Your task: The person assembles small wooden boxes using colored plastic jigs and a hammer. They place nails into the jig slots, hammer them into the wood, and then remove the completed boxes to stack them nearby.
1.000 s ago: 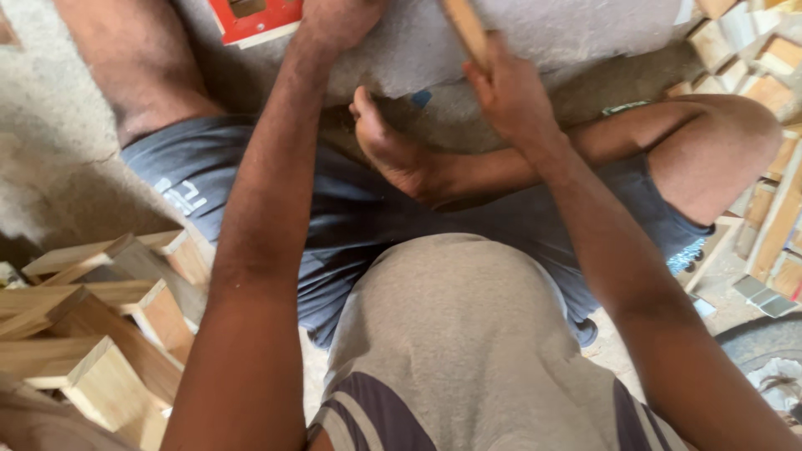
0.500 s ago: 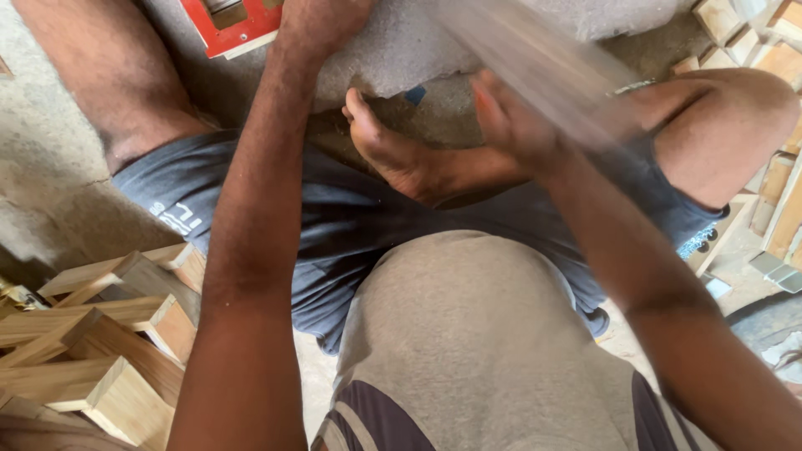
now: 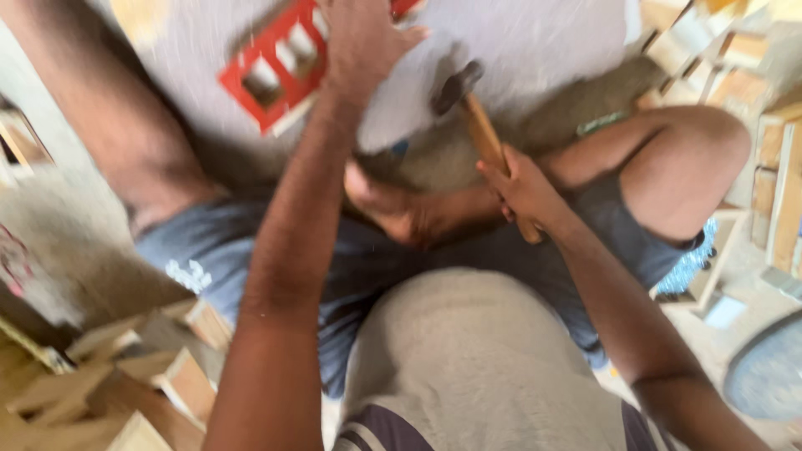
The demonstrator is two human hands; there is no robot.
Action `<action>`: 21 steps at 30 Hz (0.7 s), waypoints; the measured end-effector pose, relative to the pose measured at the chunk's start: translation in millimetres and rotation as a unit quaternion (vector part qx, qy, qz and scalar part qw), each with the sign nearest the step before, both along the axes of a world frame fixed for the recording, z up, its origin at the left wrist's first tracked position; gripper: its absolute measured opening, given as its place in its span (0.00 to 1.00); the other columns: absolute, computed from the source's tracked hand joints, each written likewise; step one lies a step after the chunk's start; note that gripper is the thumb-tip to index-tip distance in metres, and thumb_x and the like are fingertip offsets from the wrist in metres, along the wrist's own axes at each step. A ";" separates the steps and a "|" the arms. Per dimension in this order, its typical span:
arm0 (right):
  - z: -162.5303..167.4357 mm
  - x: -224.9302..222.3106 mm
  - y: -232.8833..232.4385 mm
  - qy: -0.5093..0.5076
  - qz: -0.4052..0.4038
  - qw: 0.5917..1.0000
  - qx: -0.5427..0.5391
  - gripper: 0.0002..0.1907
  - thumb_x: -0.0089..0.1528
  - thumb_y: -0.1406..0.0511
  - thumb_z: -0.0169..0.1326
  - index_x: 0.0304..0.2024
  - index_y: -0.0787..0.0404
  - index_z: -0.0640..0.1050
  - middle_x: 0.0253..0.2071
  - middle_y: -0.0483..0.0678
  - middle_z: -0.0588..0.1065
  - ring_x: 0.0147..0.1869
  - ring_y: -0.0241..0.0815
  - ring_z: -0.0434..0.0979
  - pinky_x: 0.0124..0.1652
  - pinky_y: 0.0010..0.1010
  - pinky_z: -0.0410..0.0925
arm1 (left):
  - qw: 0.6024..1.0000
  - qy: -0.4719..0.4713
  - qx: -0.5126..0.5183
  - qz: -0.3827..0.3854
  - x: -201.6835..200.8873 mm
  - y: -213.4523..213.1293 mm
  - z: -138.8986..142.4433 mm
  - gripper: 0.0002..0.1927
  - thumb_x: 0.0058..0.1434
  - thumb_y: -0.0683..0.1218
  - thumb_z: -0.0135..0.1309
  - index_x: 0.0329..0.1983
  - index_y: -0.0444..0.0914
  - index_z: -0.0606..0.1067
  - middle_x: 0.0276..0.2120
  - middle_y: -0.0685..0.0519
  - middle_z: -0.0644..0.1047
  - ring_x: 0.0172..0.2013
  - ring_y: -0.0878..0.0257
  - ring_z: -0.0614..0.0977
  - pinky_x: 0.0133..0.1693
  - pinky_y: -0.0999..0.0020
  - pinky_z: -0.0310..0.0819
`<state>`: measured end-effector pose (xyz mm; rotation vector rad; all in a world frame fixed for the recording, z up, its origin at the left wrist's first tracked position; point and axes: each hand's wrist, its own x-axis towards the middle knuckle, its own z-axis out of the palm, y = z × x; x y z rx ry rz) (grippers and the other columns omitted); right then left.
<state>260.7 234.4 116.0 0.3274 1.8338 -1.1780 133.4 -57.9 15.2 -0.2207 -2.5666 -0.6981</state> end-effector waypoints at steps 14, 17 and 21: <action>-28.3 -32.2 10.3 0.086 0.114 0.990 0.005 0.20 0.65 0.52 0.55 0.42 0.63 0.71 0.23 0.48 0.73 0.20 0.37 0.71 0.22 0.34 0.67 | 0.956 -0.250 -0.124 -0.093 -116.7 46.6 28.0 0.07 0.53 0.42 0.55 0.30 0.35 0.82 0.33 0.38 0.81 0.35 0.42 0.83 0.41 0.49 0.78; -25.7 -31.8 10.6 0.188 0.118 0.975 -0.029 0.20 0.66 0.53 0.57 0.41 0.65 0.71 0.23 0.49 0.74 0.22 0.35 0.74 0.22 0.33 0.68 | 0.939 -0.332 -0.062 -0.062 -115.8 49.6 42.2 0.07 0.55 0.42 0.56 0.33 0.37 0.83 0.36 0.39 0.82 0.38 0.45 0.84 0.44 0.51 0.78; -11.1 -34.4 7.4 0.106 0.098 0.989 -0.032 0.20 0.66 0.54 0.54 0.43 0.65 0.70 0.20 0.51 0.71 0.16 0.39 0.69 0.18 0.36 0.64 | 0.908 -0.404 -0.100 -0.057 -121.1 54.1 42.6 0.08 0.58 0.45 0.59 0.37 0.37 0.82 0.37 0.42 0.83 0.39 0.51 0.86 0.44 0.55 0.80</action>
